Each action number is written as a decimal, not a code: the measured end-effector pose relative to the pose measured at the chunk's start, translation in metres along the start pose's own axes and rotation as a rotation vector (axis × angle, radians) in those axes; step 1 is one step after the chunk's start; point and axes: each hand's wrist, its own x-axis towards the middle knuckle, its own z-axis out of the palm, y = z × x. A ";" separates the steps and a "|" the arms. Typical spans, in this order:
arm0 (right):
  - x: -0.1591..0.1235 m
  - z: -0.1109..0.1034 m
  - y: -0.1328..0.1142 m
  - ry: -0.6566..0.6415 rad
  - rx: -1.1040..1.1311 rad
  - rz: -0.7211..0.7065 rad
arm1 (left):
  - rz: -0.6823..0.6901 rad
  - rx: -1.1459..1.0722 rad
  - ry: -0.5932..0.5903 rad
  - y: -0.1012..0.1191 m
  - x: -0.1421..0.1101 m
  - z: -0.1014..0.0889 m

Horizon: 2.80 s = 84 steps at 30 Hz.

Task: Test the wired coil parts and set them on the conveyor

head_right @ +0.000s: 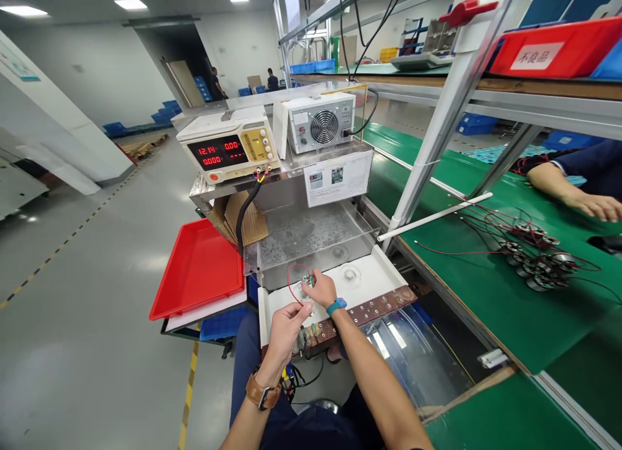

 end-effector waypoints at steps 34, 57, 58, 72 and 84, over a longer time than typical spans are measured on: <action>-0.146 -0.383 0.300 0.790 -0.266 1.032 | -0.319 0.008 -0.220 -0.042 0.044 0.090; -0.133 -0.199 0.007 -0.006 0.200 -0.316 | 0.879 0.887 -0.157 0.050 -0.007 0.068; -0.118 -0.180 -0.002 -0.061 0.206 -0.339 | 0.806 0.985 -0.166 0.050 -0.005 0.051; 0.000 0.028 -0.027 -0.275 -0.322 -0.075 | -0.344 0.009 -0.206 -0.045 -0.052 -0.093; 0.000 0.035 -0.015 -0.328 -0.431 0.010 | -0.485 -0.320 -0.405 -0.039 -0.081 -0.043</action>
